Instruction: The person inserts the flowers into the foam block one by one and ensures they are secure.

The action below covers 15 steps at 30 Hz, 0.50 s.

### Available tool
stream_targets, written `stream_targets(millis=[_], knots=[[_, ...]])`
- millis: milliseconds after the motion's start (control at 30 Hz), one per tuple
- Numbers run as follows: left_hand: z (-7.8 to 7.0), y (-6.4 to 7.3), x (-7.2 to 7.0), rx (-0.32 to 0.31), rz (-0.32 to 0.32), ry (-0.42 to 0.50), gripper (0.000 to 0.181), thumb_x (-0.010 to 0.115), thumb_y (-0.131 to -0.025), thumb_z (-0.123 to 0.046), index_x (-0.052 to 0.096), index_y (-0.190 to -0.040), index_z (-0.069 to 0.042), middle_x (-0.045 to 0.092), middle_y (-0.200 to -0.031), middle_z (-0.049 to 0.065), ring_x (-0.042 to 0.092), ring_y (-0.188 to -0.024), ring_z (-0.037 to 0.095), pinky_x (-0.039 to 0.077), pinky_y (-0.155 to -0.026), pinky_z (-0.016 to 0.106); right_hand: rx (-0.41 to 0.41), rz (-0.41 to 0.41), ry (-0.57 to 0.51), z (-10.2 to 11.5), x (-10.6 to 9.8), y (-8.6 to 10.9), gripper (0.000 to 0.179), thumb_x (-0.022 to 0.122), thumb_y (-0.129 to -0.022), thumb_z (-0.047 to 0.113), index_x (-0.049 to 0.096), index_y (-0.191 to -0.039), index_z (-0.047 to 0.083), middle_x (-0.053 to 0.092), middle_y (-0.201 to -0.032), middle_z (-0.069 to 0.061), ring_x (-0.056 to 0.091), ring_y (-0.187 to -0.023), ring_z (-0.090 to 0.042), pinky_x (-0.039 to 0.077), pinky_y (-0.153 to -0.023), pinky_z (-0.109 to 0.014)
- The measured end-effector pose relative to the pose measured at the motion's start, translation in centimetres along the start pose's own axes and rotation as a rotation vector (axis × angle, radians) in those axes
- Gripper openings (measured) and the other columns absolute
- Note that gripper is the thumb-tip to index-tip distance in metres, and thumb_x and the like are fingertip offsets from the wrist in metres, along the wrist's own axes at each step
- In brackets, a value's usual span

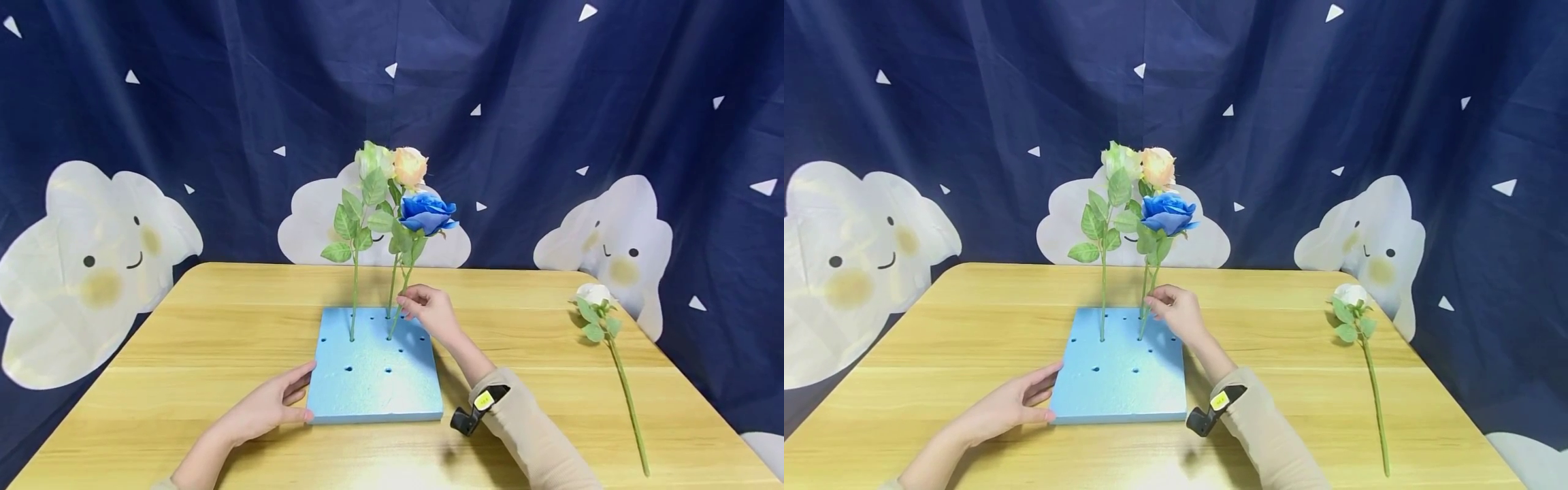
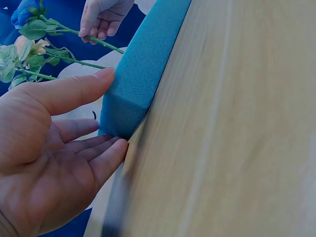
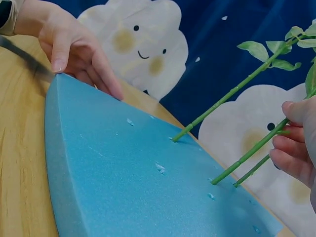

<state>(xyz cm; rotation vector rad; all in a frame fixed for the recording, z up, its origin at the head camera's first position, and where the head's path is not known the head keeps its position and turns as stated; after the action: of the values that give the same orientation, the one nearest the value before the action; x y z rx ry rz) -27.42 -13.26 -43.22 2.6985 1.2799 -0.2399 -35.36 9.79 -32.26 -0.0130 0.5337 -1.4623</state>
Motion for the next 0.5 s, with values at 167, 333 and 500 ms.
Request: stream_targets(millis=[167,333,500], knots=[[0.4,0.0,-0.1,-0.021,-0.020,-0.023,0.091,0.071,-0.082,-0.018,0.012,-0.144,0.012,0.011,-0.146,0.034,0.016,-0.133,0.046,0.032,-0.105,0.035,-0.016,-0.007,0.012,0.0,-0.5,0.2,0.016,0.061,-0.087,-0.001,0.063,-0.094,-0.014,0.064,-0.084,-0.030,0.062,-0.069,-0.042,0.053,-0.067,-0.056],[0.3,0.0,-0.2,-0.024,-0.020,-0.029,0.090,0.071,-0.083,-0.019,0.012,-0.144,0.011,0.011,-0.146,0.034,0.016,-0.133,0.046,0.032,-0.104,0.036,-0.021,-0.034,0.001,-0.4,-2.2,0.4,0.015,0.060,-0.087,-0.003,0.062,-0.095,-0.015,0.064,-0.082,-0.027,0.060,-0.074,-0.045,0.055,-0.066,-0.052],[0.2,-0.2,-0.1,-0.024,0.000,-0.029,0.088,0.069,-0.085,-0.019,0.011,-0.144,0.011,0.011,-0.146,0.034,0.017,-0.133,0.046,0.034,-0.104,0.037,0.001,-0.061,-0.021,-1.8,-5.1,0.6,0.017,0.061,-0.087,-0.001,0.062,-0.097,-0.015,0.066,-0.082,-0.017,0.063,-0.071,-0.029,0.057,-0.061,-0.032]])
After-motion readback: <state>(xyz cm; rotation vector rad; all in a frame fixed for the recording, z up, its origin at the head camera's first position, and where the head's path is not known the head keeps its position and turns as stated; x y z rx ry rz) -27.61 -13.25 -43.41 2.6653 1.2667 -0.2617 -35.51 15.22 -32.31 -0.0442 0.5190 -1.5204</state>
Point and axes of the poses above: each hand's wrist, its own y-axis away from the middle knuckle, its own x-axis out of the palm, z = x × y, the point moved 9 cm from there along -y, towards the middle knuckle
